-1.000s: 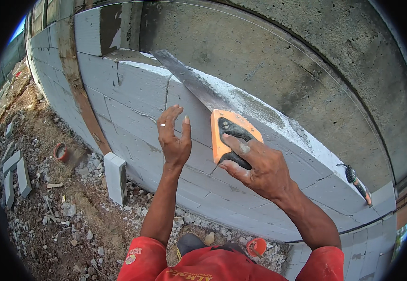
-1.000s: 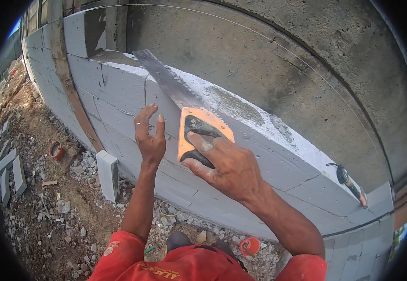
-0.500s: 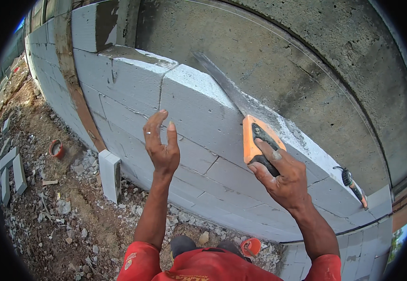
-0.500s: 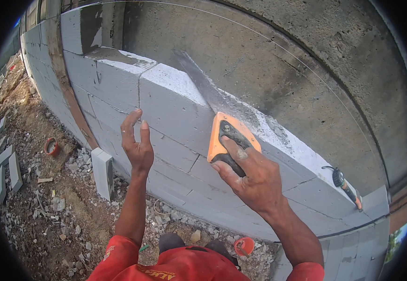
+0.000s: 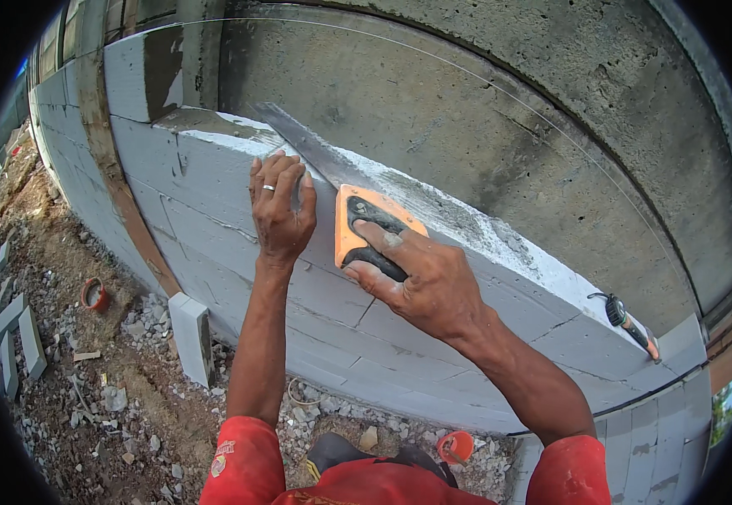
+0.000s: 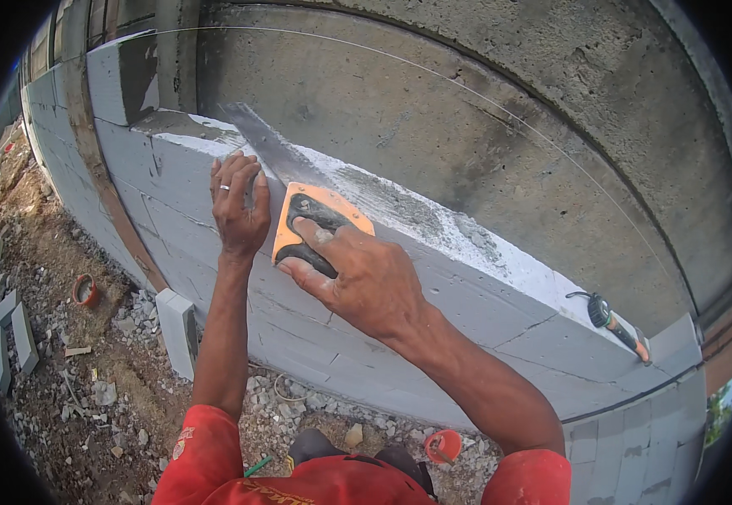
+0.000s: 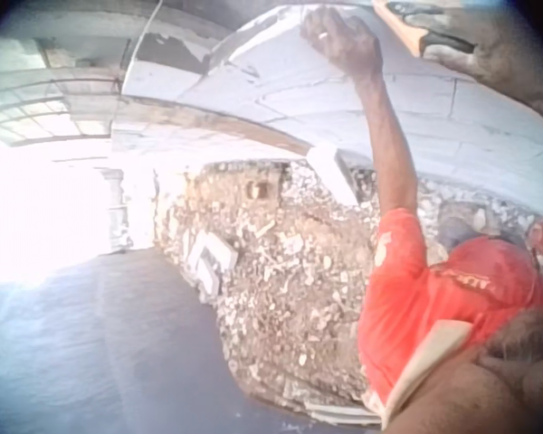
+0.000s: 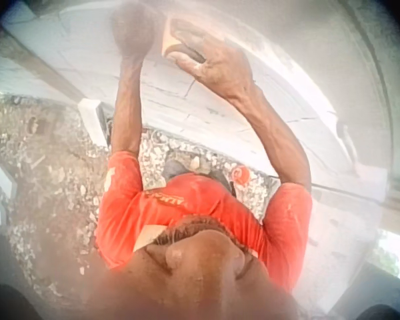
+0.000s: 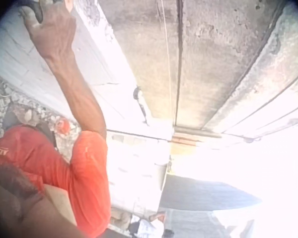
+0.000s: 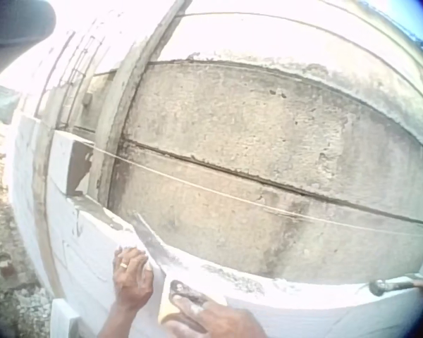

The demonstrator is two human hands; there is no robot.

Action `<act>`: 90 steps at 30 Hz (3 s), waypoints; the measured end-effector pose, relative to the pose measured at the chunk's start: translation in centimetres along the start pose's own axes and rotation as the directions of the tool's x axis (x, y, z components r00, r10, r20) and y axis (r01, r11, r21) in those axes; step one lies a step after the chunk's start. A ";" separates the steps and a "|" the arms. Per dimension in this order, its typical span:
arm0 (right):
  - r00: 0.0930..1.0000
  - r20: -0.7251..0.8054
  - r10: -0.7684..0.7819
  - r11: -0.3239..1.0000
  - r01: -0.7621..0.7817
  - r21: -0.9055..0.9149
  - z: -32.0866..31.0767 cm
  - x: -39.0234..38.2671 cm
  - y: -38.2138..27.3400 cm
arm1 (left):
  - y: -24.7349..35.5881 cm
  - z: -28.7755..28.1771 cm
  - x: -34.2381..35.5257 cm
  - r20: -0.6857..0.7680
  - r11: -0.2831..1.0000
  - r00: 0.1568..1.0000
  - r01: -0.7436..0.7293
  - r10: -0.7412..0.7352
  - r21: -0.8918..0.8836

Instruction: The person builds a wall by using a small axe to shape a block, sawing the block to size, applying mortar with a trowel, and placing the block onto the wall.

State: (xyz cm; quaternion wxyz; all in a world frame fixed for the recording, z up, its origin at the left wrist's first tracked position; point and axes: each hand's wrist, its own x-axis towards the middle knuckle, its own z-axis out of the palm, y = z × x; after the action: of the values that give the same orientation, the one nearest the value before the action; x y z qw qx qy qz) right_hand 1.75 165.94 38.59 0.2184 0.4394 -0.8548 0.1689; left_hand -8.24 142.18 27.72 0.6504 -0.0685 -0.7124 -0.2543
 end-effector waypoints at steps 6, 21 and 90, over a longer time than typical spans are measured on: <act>0.990 0.019 0.138 0.988 -0.139 0.072 -3.4 -4.9 -1.4 | -0.1 -0.2 -0.4 0.011 0.999 0.999 0.038 -0.039 0.039; 0.981 -0.001 0.193 0.981 -0.193 -0.015 -1.8 -0.9 -1.9 | 0.3 1.4 -0.5 -0.010 0.991 0.998 0.064 -0.063 0.114; 0.972 0.078 0.222 0.972 -0.215 -0.092 -6.5 -6.2 -1.2 | -0.7 1.5 -1.2 0.027 0.982 0.999 0.019 -0.024 0.190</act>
State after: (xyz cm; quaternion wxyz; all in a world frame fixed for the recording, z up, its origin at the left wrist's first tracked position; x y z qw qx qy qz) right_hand 7.40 172.59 40.99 0.1789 0.3401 -0.9130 0.1370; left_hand -9.69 142.57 26.35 0.6408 -0.0022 -0.7435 -0.1913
